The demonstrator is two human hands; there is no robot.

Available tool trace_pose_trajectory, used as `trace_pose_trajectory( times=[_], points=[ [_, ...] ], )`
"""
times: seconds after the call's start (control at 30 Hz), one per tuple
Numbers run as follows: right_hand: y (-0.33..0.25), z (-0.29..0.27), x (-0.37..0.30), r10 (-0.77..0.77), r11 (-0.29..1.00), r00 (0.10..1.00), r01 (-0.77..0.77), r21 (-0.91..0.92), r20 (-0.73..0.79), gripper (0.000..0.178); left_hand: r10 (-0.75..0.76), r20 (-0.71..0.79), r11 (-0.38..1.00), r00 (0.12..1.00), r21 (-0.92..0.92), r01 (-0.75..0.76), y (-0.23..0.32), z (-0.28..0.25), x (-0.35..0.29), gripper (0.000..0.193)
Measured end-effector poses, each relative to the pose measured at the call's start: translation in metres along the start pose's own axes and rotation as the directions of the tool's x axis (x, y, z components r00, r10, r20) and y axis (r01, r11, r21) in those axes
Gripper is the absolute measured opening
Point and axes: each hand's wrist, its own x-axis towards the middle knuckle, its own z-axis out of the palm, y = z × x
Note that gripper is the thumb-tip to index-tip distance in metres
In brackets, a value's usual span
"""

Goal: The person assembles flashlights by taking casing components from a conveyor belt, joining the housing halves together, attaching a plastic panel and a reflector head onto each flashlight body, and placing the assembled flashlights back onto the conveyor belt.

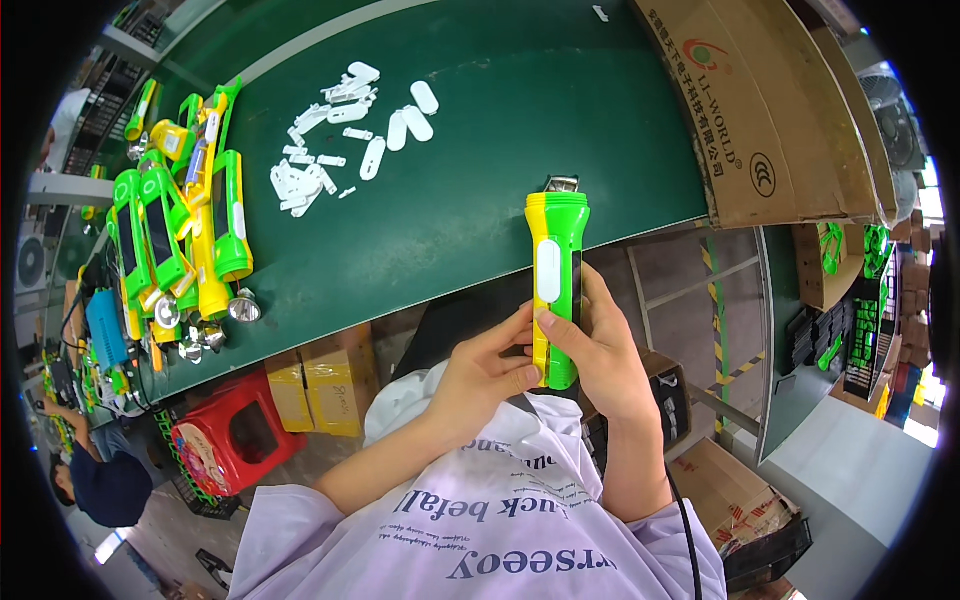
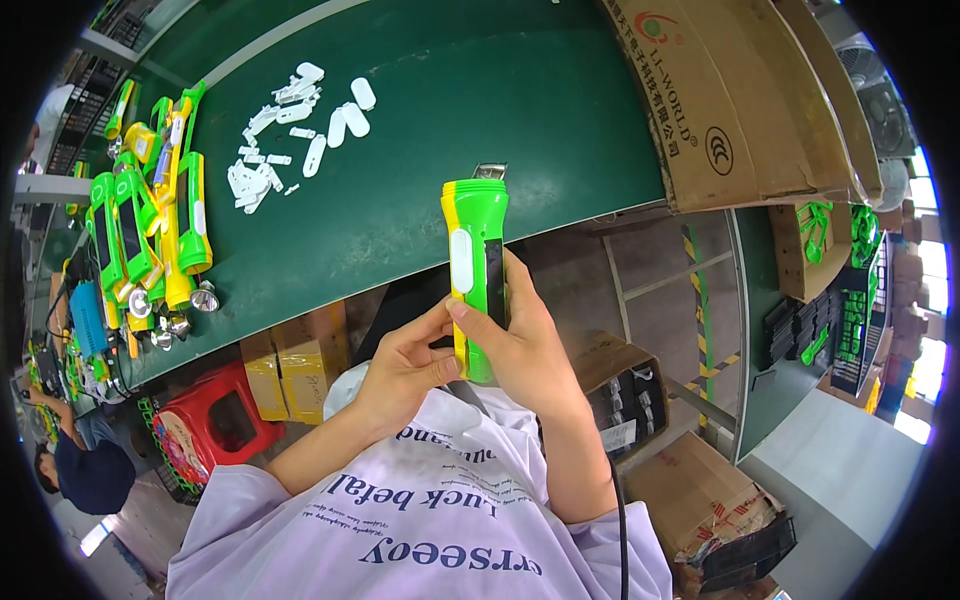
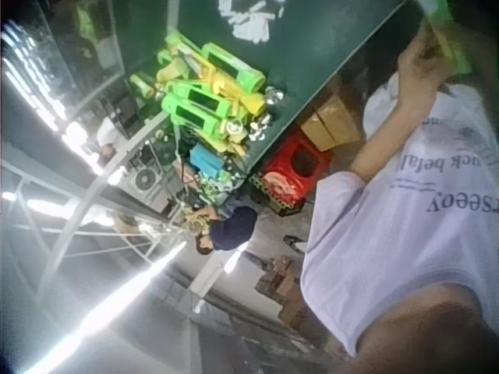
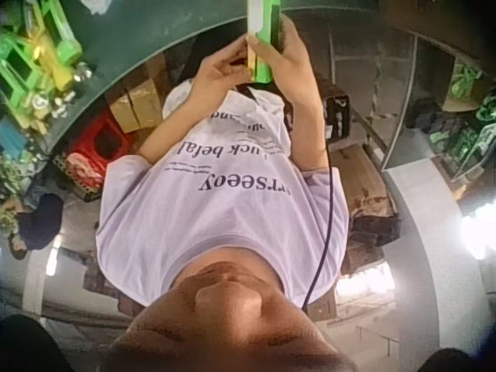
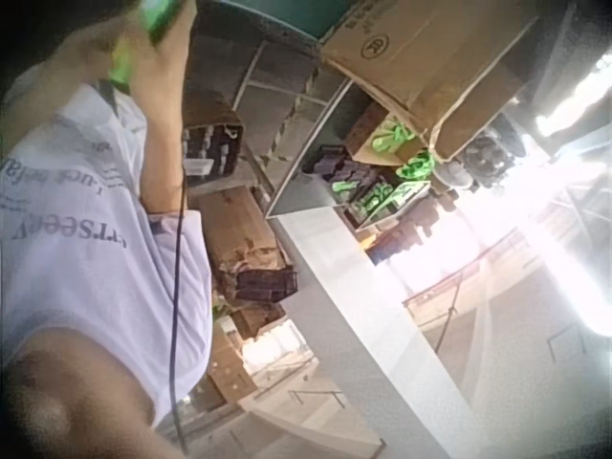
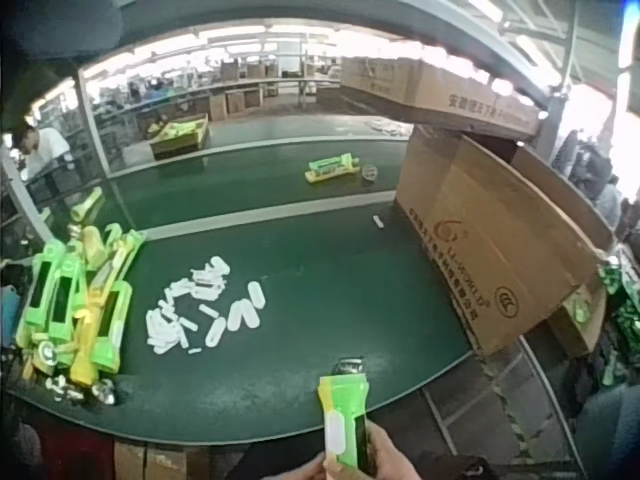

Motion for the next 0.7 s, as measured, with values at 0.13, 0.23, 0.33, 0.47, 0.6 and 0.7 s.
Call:
trace_pose_trajectory(
  times=[0.13, 0.23, 0.33, 0.47, 0.6, 0.7],
  points=[
    [-0.004, 0.003, -0.003, 0.003, 0.998, 1.0, -0.003, -0.061, 0.006, 0.057, 0.022, 0.015, 0.998, 1.0, -0.063, -0.021, -0.006, -0.005, -0.003, 0.071],
    [0.0, 0.004, -0.001, 0.034, 0.999, 0.999, -0.035, -0.035, -0.019, 0.058, 0.016, 0.057, 0.998, 0.998, -0.06, -0.013, -0.007, -0.011, -0.002, 0.068],
    [0.0, 0.017, -0.005, -0.103, 0.994, 0.988, 0.1, -0.035, -0.115, 0.057, 0.106, 0.0, 0.994, 0.994, 0.031, -0.106, -0.006, -0.004, -0.005, 0.063],
    [0.007, 0.021, 0.002, -0.175, 0.972, 0.955, 0.207, 0.115, -0.241, 0.056, 0.548, 0.085, 0.454, 0.832, 0.806, -0.381, -0.001, 0.002, -0.005, 0.057],
    [0.012, 0.023, 0.007, -0.092, 0.971, 0.963, 0.144, 0.193, -0.254, 0.043, 0.657, 0.077, 0.324, 0.75, 0.87, -0.373, 0.001, 0.004, -0.001, 0.054],
    [0.001, 0.028, 0.005, 0.017, 0.951, 0.959, 0.072, 0.302, -0.283, 0.034, 0.625, 0.055, 0.379, 0.779, 0.85, -0.365, 0.007, 0.01, -0.01, 0.048]
  ],
)
